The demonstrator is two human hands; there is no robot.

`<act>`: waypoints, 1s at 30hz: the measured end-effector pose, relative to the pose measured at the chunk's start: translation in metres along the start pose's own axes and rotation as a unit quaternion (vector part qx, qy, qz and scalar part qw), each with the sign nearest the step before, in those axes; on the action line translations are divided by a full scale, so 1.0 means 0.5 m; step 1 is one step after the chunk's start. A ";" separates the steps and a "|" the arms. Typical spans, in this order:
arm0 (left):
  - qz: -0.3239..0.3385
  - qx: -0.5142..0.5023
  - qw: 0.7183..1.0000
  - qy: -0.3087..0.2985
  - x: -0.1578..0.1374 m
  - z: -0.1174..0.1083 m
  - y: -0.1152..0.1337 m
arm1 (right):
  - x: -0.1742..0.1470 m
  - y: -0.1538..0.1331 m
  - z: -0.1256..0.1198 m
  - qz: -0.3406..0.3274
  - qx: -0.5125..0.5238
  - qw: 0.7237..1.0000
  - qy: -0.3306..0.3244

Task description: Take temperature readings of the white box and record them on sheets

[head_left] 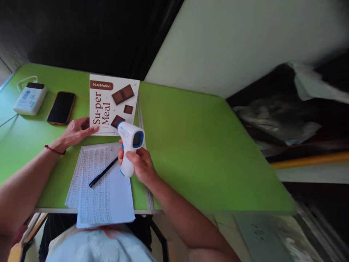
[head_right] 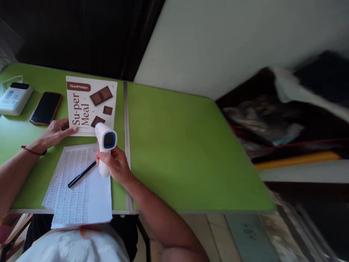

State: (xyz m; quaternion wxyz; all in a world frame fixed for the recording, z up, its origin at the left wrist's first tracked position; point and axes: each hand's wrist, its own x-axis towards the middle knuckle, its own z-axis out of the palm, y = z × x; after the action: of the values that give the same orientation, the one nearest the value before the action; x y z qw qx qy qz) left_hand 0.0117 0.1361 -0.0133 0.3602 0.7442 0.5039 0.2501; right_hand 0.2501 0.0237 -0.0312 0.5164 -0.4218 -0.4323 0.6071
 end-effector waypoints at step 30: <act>-0.006 -0.048 0.997 -0.055 0.001 0.006 -0.015 | 0.000 0.024 0.028 0.070 0.063 0.996 0.006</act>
State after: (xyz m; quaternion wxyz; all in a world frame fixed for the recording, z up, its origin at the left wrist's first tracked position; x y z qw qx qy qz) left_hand 0.0097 0.1377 -0.0209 0.4240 0.7359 0.4749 0.2307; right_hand 0.2333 0.0211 -0.0391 0.5008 -0.4214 -0.3593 0.6652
